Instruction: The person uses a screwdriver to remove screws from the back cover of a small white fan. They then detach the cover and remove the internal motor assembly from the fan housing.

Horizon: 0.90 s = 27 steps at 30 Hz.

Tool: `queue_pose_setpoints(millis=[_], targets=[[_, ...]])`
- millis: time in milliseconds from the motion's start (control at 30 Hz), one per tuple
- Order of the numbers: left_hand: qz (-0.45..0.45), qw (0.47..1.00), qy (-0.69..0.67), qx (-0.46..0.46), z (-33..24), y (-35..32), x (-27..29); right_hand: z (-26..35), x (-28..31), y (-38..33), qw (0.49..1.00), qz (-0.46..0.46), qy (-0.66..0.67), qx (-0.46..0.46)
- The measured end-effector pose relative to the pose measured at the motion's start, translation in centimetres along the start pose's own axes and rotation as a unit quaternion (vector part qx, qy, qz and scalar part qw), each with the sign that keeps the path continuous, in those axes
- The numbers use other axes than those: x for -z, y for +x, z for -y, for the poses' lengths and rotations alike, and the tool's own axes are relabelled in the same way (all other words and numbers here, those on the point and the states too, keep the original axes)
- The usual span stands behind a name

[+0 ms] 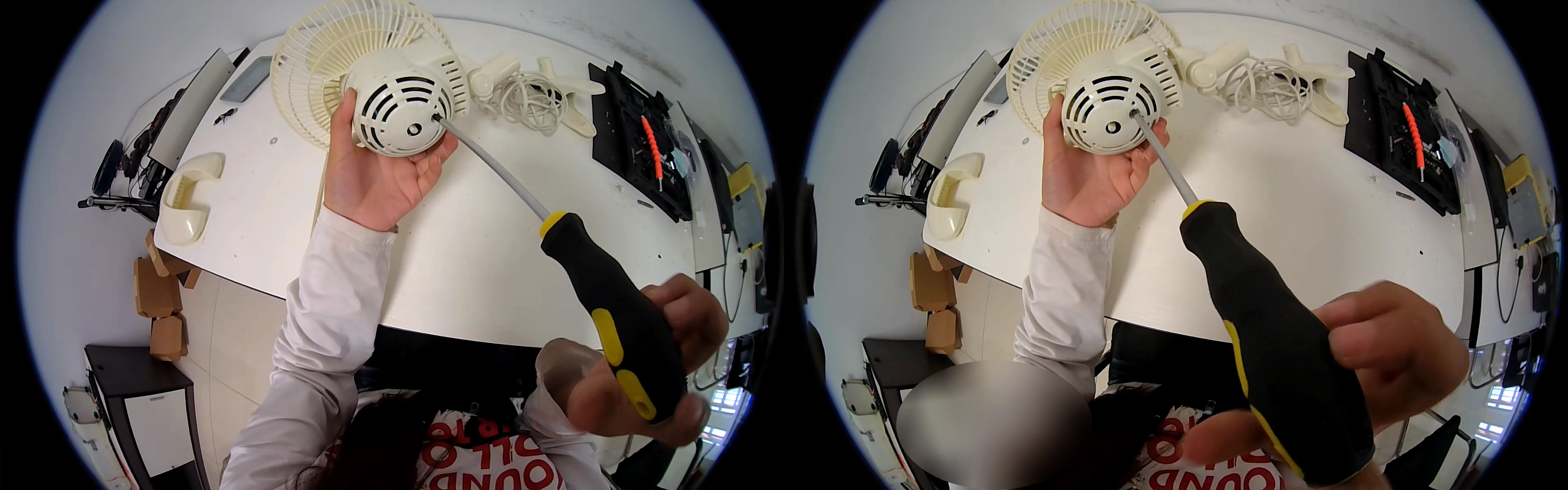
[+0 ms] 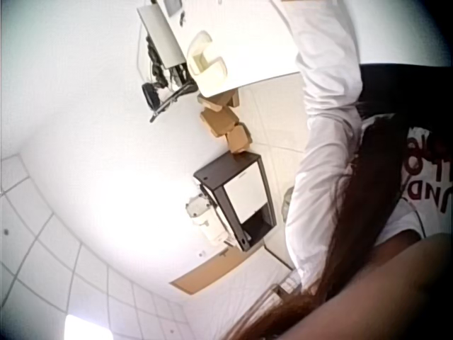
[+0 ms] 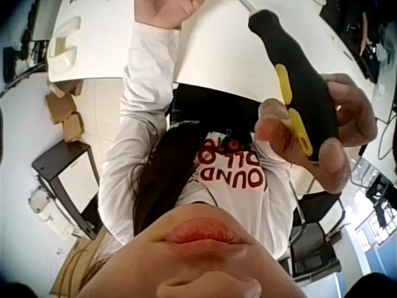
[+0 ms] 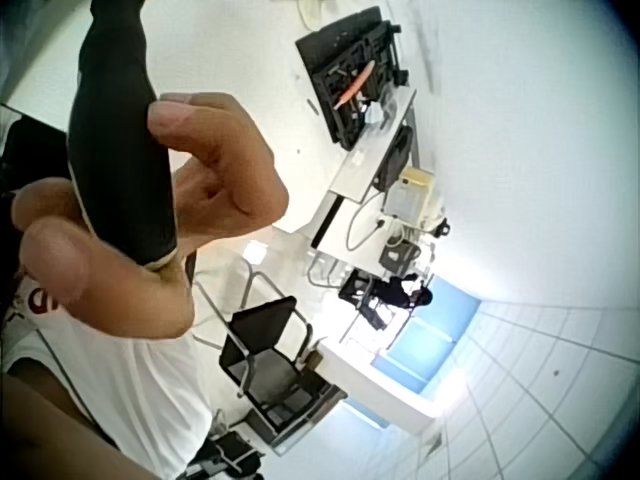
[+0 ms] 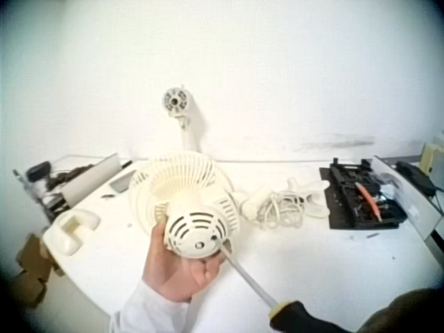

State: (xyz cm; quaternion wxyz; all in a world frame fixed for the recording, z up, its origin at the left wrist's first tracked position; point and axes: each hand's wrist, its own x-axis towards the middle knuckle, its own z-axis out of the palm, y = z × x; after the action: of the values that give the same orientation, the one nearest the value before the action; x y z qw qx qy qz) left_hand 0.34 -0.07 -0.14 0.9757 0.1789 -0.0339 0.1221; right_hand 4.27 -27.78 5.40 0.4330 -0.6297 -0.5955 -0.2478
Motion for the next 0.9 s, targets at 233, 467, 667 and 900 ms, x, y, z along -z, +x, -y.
queue_pose_setpoints(millis=[233, 467, 667, 900], targets=[[0.021, 0.999, -0.020, 0.014, -0.2, 0.1, 0.6, 0.1, 0.2, 0.0, 1.000, 0.014, 0.011, -0.002], [0.035, 0.999, -0.028, 0.025, -0.1, 0.0, 0.7, 0.2, 0.6, 0.1, 1.000, 0.017, 0.014, -0.001], [0.051, 0.998, -0.023, 0.026, 0.1, 0.1, 0.7, 0.8, 0.7, 0.1, 0.998, 0.054, 0.023, -0.012], [0.038, 0.999, 0.000, 0.017, 0.2, 0.0, 0.4, 0.8, 0.6, 0.1, 0.983, 0.005, -0.180, 0.043]])
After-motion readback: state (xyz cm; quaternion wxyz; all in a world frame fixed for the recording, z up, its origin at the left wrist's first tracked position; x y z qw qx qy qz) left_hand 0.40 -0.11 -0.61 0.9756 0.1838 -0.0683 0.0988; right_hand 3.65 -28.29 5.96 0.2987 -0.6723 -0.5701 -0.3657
